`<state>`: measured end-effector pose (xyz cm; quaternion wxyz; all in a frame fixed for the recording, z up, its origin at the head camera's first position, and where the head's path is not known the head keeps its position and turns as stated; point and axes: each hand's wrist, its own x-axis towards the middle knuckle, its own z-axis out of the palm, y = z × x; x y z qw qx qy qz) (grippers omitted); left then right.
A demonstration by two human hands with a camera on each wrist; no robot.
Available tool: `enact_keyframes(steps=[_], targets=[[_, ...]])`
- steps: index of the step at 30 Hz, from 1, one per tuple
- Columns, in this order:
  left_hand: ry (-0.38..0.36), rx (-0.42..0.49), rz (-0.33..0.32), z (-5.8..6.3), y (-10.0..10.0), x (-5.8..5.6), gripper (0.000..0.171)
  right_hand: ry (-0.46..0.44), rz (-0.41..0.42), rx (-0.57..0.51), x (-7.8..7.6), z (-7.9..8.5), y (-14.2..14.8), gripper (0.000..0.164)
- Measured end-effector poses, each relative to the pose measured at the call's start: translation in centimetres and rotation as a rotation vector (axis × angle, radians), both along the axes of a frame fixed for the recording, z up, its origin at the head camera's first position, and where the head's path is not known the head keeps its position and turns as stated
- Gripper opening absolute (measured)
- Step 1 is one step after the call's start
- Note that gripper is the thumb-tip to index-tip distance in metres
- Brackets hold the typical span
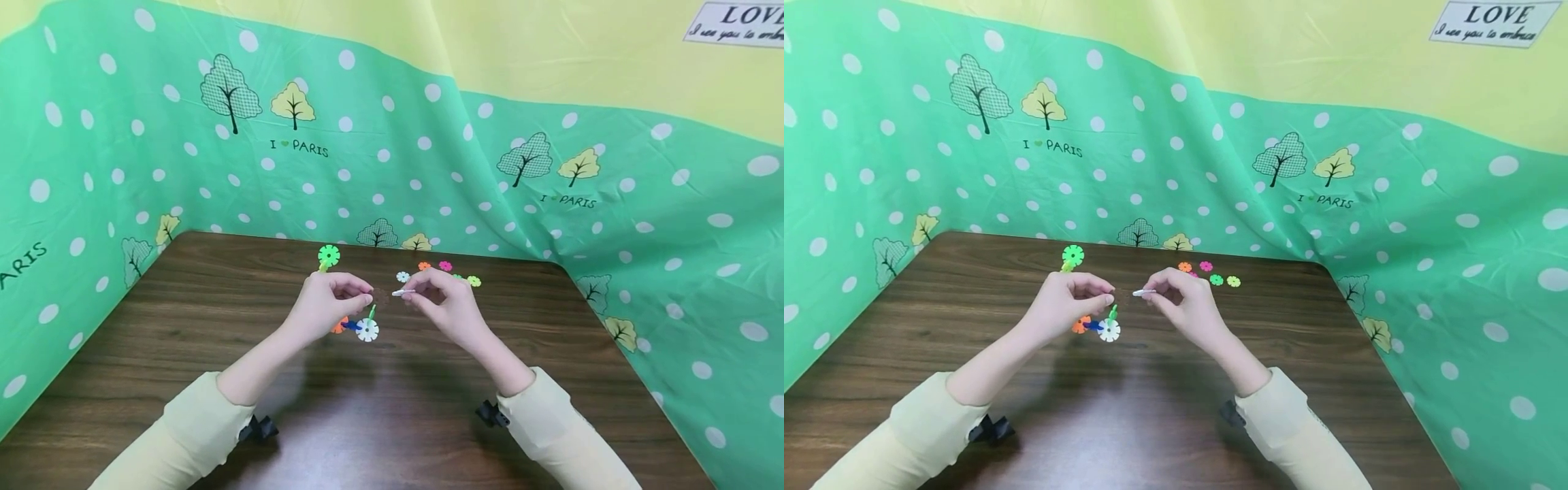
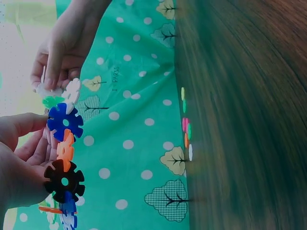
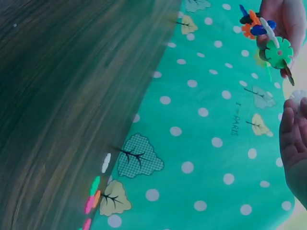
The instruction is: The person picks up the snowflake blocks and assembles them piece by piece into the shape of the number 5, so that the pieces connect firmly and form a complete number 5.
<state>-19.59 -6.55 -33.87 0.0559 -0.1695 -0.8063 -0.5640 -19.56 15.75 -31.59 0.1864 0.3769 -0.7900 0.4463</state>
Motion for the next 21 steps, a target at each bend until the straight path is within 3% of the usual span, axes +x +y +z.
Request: enact_keyframes(steps=[10,17,21], targets=[[0.009,0.023,-0.010,-0.1,0.6,0.0,0.010,0.078,0.047,-0.037,-1.9,-2.2,0.4,0.016],[-0.040,0.082,-0.023,-0.2,1.0,0.1,0.008,0.198,0.100,-0.079,-2.3,-2.1,0.0,0.016],[-0.067,0.101,-0.025,0.0,1.2,0.2,0.008,0.208,0.142,-0.102,-2.3,-2.1,-0.2,0.017]])
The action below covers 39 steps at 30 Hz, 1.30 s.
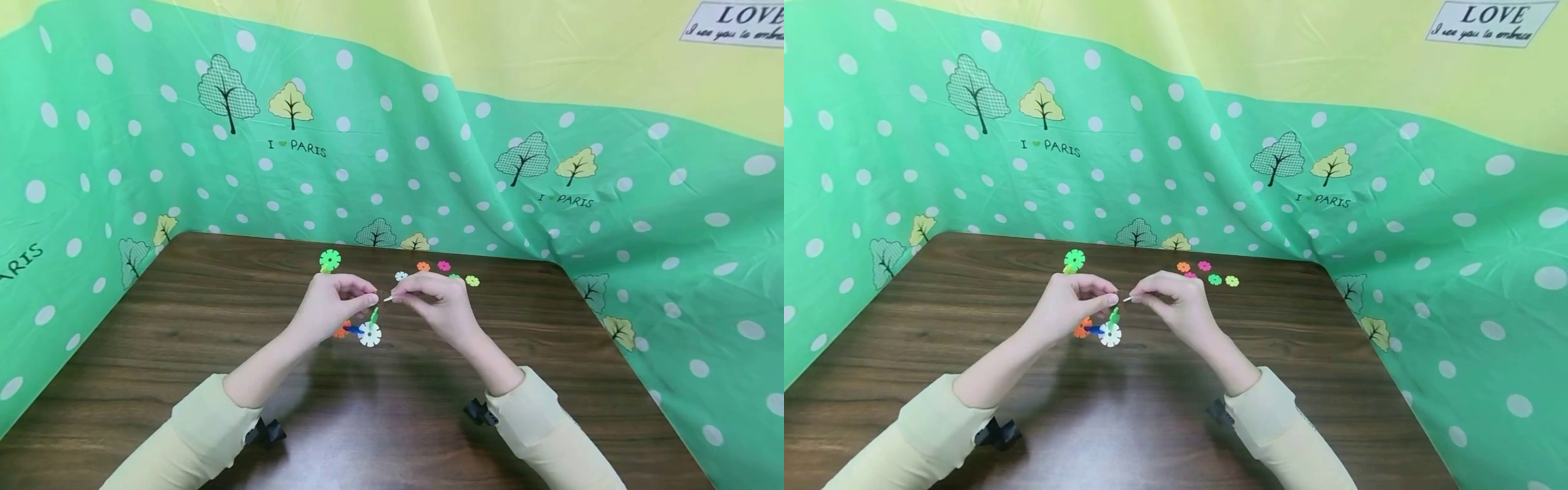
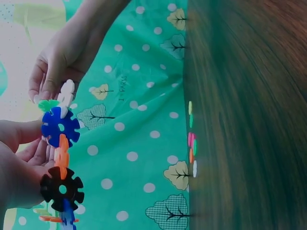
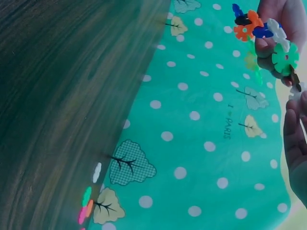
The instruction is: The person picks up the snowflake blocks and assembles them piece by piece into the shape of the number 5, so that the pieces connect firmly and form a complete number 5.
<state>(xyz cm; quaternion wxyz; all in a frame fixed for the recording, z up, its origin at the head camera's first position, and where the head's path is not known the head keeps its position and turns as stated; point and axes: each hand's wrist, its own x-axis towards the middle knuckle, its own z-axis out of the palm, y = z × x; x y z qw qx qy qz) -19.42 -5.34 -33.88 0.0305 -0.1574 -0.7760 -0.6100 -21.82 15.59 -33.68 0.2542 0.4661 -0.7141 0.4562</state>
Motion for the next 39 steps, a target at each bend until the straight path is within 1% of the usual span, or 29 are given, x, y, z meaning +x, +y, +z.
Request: enact_keyframes(steps=[3,7,9,12,14,17,20,22,25,27,28,30,33,36,39], targets=[[-0.020,0.005,0.003,0.2,0.1,0.1,0.009,-0.044,0.024,-0.027,0.2,0.0,0.0,0.018],[-0.040,0.013,0.007,0.4,0.3,0.3,0.009,-0.099,0.034,-0.048,0.4,0.0,0.2,0.017],[-0.052,0.020,0.010,0.5,0.4,0.4,0.009,-0.112,0.032,-0.046,0.5,0.0,0.3,0.017],[-0.078,0.034,0.012,0.5,0.6,0.5,0.009,-0.115,0.029,-0.035,0.6,0.1,0.5,0.018],[-0.084,0.042,0.010,0.3,0.7,0.4,0.009,-0.097,0.016,-0.017,0.6,0.2,0.6,0.019],[-0.083,0.045,0.004,-0.3,0.9,0.1,0.008,-0.065,-0.019,0.025,0.6,0.2,0.8,0.022],[-0.079,0.052,-0.006,-0.7,1.1,-0.1,0.008,-0.066,-0.063,0.069,0.7,0.3,1.0,0.025],[-0.078,0.059,-0.011,-0.7,1.1,-0.1,0.008,-0.116,-0.080,0.085,0.8,0.5,1.2,0.025],[-0.076,0.064,-0.006,-0.4,1.0,0.0,0.009,-0.217,-0.101,0.102,1.0,0.7,1.5,0.026],[-0.075,0.066,-0.001,-0.3,0.9,0.1,0.009,-0.273,-0.105,0.112,1.0,0.7,1.6,0.023],[-0.078,0.068,0.000,-0.2,0.9,0.1,0.009,-0.283,-0.107,0.117,1.0,0.6,1.7,0.021],[-0.080,0.074,-0.004,-0.2,0.9,0.2,0.009,-0.276,-0.108,0.119,0.8,0.4,1.7,0.019],[-0.071,0.068,-0.012,-0.4,1.0,0.2,0.010,-0.216,-0.105,0.108,0.7,0.0,1.6,0.018],[-0.056,0.057,-0.005,-0.5,1.1,0.1,0.010,-0.159,-0.113,0.097,0.7,-0.1,1.4,0.018],[-0.046,0.052,-0.001,-0.6,1.1,0.1,0.009,-0.128,-0.122,0.090,0.8,0.0,1.3,0.018]])
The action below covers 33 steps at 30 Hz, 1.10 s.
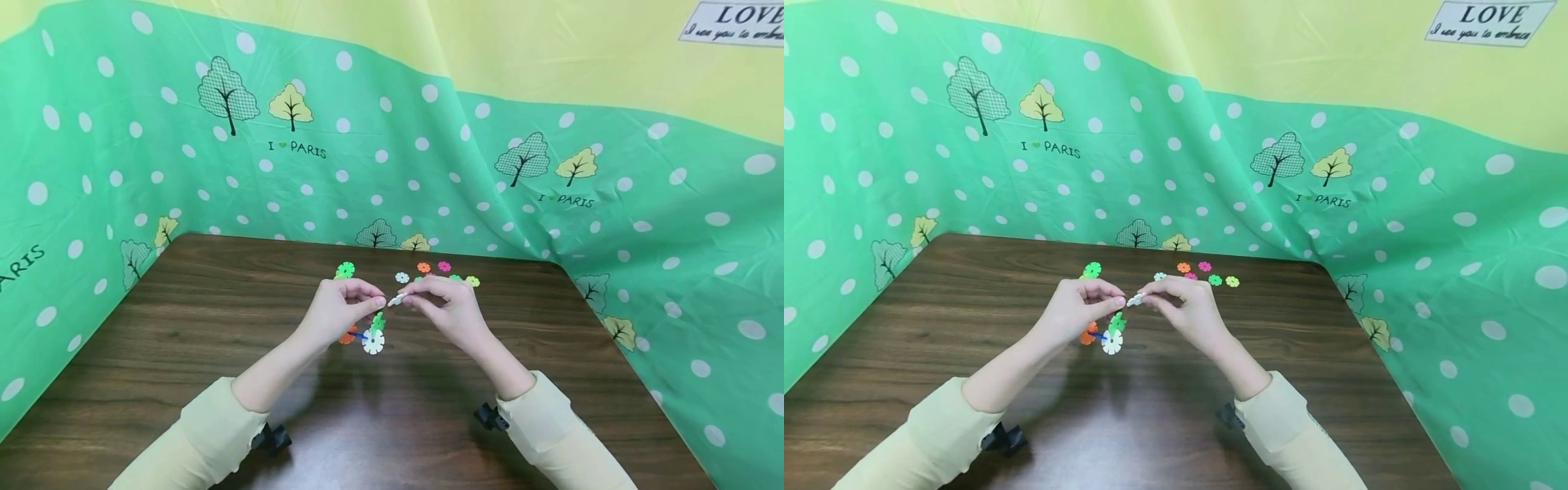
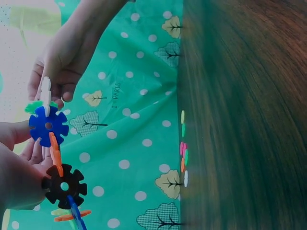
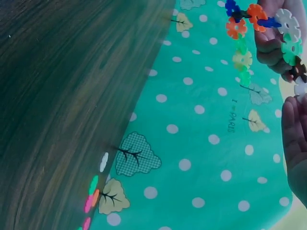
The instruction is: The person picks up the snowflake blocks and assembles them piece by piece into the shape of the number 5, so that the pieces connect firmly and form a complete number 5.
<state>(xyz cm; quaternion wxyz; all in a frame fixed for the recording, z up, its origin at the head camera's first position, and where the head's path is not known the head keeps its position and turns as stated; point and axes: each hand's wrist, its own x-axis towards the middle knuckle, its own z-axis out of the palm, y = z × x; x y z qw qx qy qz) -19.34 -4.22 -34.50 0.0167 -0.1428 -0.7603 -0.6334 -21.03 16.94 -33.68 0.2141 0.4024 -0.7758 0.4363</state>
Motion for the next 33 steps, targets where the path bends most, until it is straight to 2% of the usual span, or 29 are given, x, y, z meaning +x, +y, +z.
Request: enact_keyframes(steps=[8,16,23,25,30,33], targets=[[-0.011,0.031,-0.013,0.3,-0.1,0.1,0.010,-0.003,0.012,-0.021,0.0,0.1,-0.1,0.013],[-0.025,0.027,-0.007,0.2,-0.2,0.0,0.011,-0.056,0.015,-0.024,0.4,0.2,-0.4,0.013],[-0.032,0.011,0.004,0.4,-0.2,0.0,0.010,-0.019,0.034,-0.012,1.8,1.9,-1.1,0.017],[-0.034,0.012,-0.007,0.4,-0.3,0.0,0.010,-0.044,0.032,-0.011,2.1,2.4,-1.2,0.016],[0.015,0.009,-0.064,0.5,-0.5,-0.1,0.013,-0.153,0.006,-0.035,2.1,2.6,-1.1,0.012],[0.091,-0.027,-0.062,0.4,-0.6,-0.1,0.014,-0.187,0.001,-0.052,1.6,2.2,-0.8,0.012]])
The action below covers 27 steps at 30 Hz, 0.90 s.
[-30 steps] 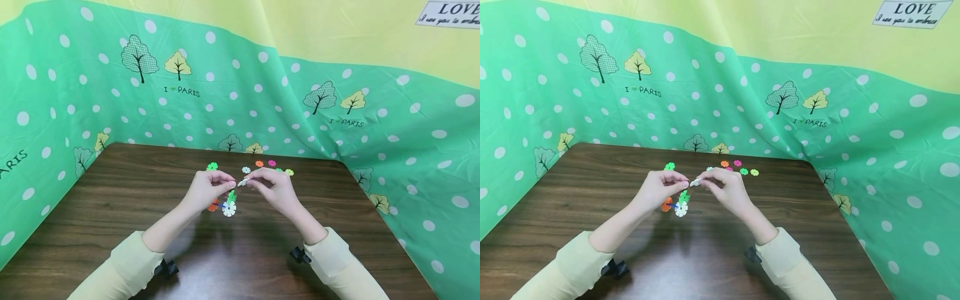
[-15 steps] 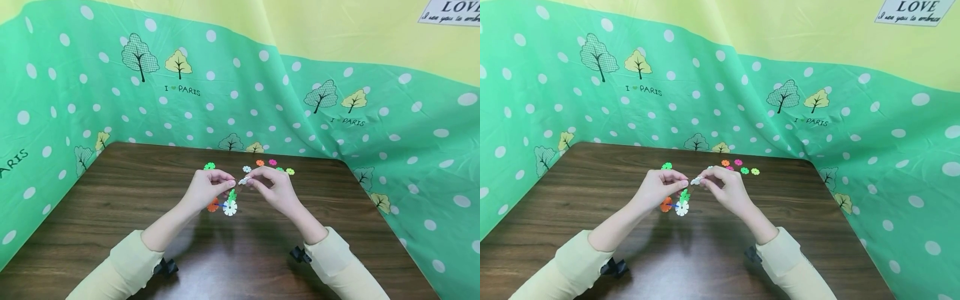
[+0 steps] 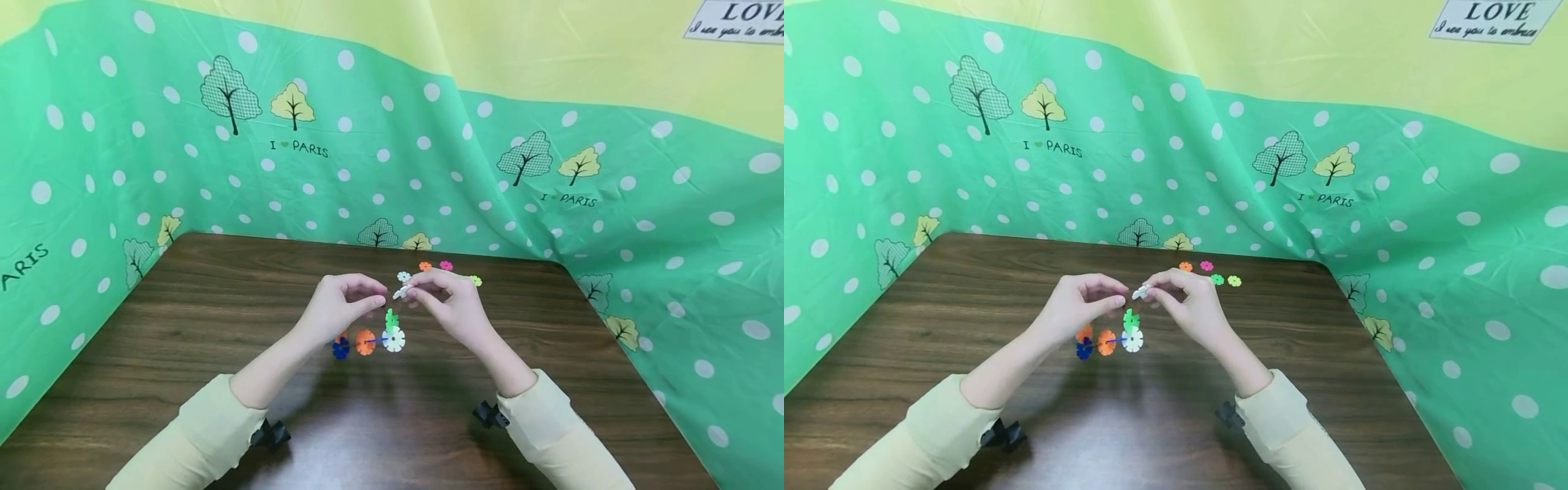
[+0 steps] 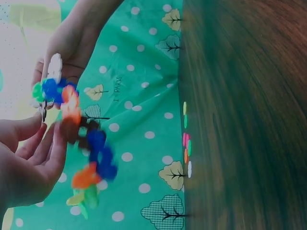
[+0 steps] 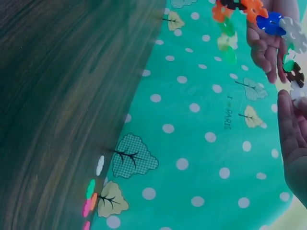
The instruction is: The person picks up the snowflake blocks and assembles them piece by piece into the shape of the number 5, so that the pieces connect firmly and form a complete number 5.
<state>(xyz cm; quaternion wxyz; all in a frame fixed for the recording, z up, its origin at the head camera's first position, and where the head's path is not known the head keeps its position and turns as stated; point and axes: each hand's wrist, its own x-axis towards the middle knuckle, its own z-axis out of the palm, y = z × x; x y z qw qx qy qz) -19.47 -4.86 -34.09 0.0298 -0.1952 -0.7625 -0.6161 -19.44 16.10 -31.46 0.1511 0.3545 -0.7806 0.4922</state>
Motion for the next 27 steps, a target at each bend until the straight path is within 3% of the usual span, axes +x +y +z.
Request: enact_keyframes(steps=[4,11,13,16,20,27], targets=[[0.122,-0.034,0.034,-0.1,0.1,-0.1,0.012,-0.010,0.006,-0.003,-1.1,-1.1,0.6,0.014],[0.245,-0.029,0.011,2.5,0.9,2.3,0.015,-0.002,0.050,-0.009,-1.7,-1.7,0.9,0.012],[0.293,-0.020,0.021,2.5,1.0,2.4,0.013,-0.005,0.052,-0.015,-1.6,-1.7,0.8,0.013],[0.373,-0.007,0.049,2.2,1.2,2.2,0.009,-0.015,0.070,-0.036,-1.6,-1.7,0.6,0.013],[0.487,0.007,0.075,0.7,1.3,1.0,0.008,-0.043,0.101,-0.066,-1.6,-1.7,0.4,0.015],[0.606,-0.007,0.074,-0.8,1.0,-0.5,0.006,-0.117,0.123,-0.069,-1.7,-1.9,0.5,0.018]])
